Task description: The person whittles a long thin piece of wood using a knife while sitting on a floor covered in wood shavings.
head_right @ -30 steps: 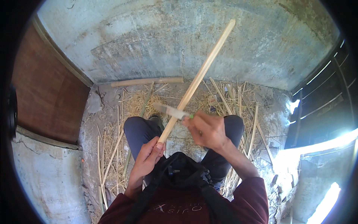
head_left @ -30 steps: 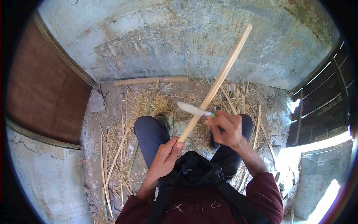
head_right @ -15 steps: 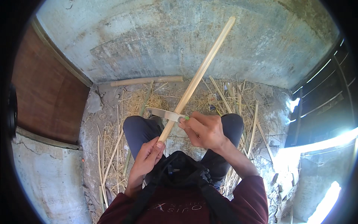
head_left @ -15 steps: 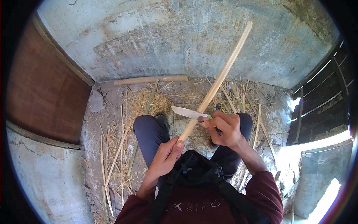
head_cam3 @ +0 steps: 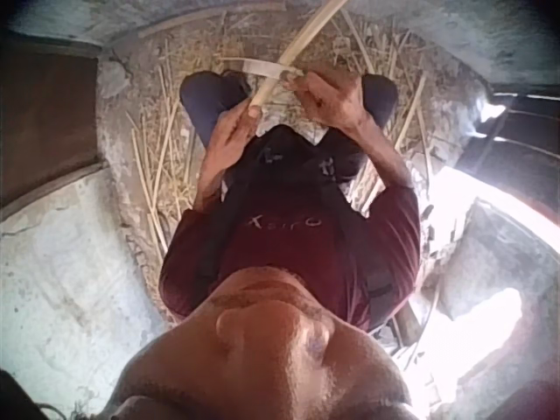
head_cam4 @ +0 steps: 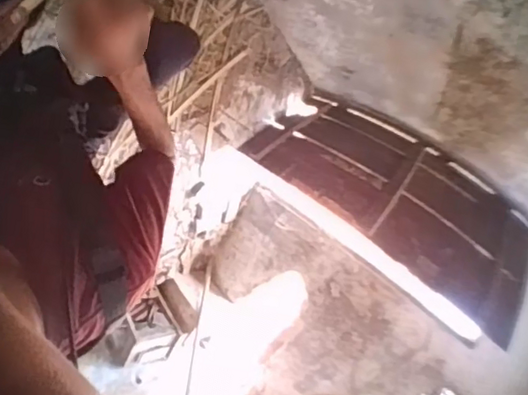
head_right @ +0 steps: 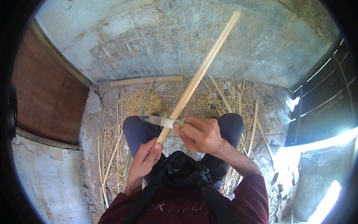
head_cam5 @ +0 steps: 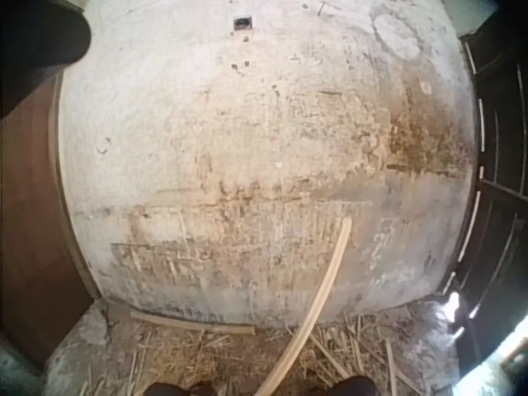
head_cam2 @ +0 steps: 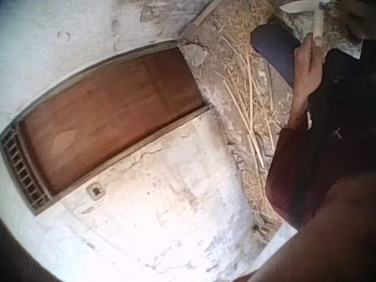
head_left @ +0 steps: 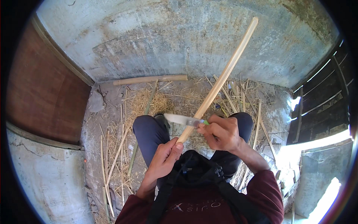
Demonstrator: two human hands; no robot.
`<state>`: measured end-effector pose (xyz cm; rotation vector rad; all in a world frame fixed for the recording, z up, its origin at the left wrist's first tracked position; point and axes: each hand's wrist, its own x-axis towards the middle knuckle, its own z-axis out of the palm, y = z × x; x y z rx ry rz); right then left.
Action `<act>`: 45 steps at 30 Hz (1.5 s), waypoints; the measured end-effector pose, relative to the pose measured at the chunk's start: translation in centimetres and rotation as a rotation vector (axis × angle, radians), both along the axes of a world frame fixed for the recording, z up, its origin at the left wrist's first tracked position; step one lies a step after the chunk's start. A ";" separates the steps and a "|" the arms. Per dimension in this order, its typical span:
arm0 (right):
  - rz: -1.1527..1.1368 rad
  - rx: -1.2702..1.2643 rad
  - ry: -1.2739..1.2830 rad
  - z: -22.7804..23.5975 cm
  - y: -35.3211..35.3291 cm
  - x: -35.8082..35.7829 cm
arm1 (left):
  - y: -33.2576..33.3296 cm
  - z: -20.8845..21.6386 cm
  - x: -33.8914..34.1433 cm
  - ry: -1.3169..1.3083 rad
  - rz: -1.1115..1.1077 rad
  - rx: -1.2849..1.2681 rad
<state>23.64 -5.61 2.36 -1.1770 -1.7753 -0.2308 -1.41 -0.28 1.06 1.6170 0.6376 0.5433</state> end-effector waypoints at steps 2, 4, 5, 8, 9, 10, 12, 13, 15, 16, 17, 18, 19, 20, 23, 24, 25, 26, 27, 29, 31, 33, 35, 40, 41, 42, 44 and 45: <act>0.003 0.013 -0.033 0.3 0.3 0.7 | -0.2 -0.4 -0.2 0.003 0.024 -0.005; -0.001 0.023 -0.034 0.3 0.5 0.9 | -0.2 -0.5 -0.4 0.022 0.026 -0.021; -0.006 0.027 -0.020 0.2 0.5 0.6 | -0.1 -0.4 -0.5 0.040 0.017 -0.034; 0.029 0.016 -0.069 -0.4 -0.2 -1.1 | -0.2 0.0 -0.3 0.048 0.026 -0.057; 0.049 0.009 -0.100 -0.5 -0.4 -1.4 | -0.3 0.0 -0.2 0.044 0.035 -0.062; 0.027 0.024 -0.083 -0.4 -0.1 -0.8 | -0.3 -0.1 -0.4 0.058 0.036 -0.051; -0.001 0.049 -0.045 -0.2 0.9 1.0 | -0.5 -0.7 -1.1 0.090 0.053 -0.036; -0.040 0.059 -0.055 -0.1 0.9 0.5 | -0.4 -0.6 -1.1 0.079 0.050 -0.036; -0.014 0.043 -0.028 0.0 0.9 0.1 | -0.2 -0.1 -1.2 0.058 0.044 -0.036; 0.002 0.032 -0.011 -0.2 0.8 -0.2 | -0.2 -0.2 -1.1 0.063 0.047 -0.035; 0.002 -0.015 -0.064 -0.4 0.4 -0.5 | -0.1 -0.4 -1.0 0.069 0.050 -0.034; -0.005 0.031 -0.107 -0.6 0.4 -0.4 | -0.1 -0.5 -0.9 0.074 0.053 -0.034; -0.014 0.077 -0.150 -1.1 0.5 0.2 | -0.2 -0.5 -0.8 0.075 0.054 -0.022; -0.012 0.121 -0.185 -0.9 0.8 0.3 | -0.5 -0.5 -1.0 0.082 0.064 -0.014; -0.034 0.035 -0.069 0.4 1.1 1.0 | -0.4 -0.6 -1.5 0.077 0.070 -0.021; -0.038 0.037 -0.062 0.5 1.1 0.7 | -0.3 -0.7 -1.5 0.071 0.068 -0.029; -0.046 0.035 -0.046 0.0 1.1 0.5 | -0.2 -0.7 -1.4 0.077 0.063 -0.019; -0.027 0.048 -0.082 -0.3 0.8 0.1 | -0.1 -0.6 -1.1 0.084 0.058 -0.010; -0.008 0.060 -0.119 -0.5 0.6 -0.4 | -0.1 -0.6 -1.0 0.091 0.052 0.000; 0.005 0.124 -0.222 -1.2 0.7 -0.7 | -0.4 -0.3 -1.0 0.095 0.057 0.002; -0.061 0.080 -0.137 -0.2 1.4 0.8 | -0.5 -0.3 -1.1 0.095 0.065 0.004; -0.045 0.029 -0.081 0.6 1.4 1.5 | -0.5 -0.7 -1.2 0.091 0.076 0.007; -0.055 0.020 -0.092 0.7 1.2 1.2 | -0.5 -0.8 -1.3 0.075 0.069 0.000; -0.021 0.104 -0.160 0.7 1.4 0.7 | -0.3 -0.3 -1.2 0.093 0.066 0.000; -0.118 0.111 -0.077 1.0 2.7 3.4 | -0.5 -0.7 -1.8 0.111 0.083 -0.011; -0.222 0.117 -0.011 1.5 3.2 5.2 | -0.7 -1.0 -1.9 0.113 0.091 -0.023; -0.216 0.071 -0.006 1.6 2.9 5.2 | -0.9 -1.8 -2.1 0.104 0.085 -0.022; -0.213 0.047 -0.003 1.7 2.9 5.3 | -0.8 -1.9 -2.1 0.100 0.082 -0.022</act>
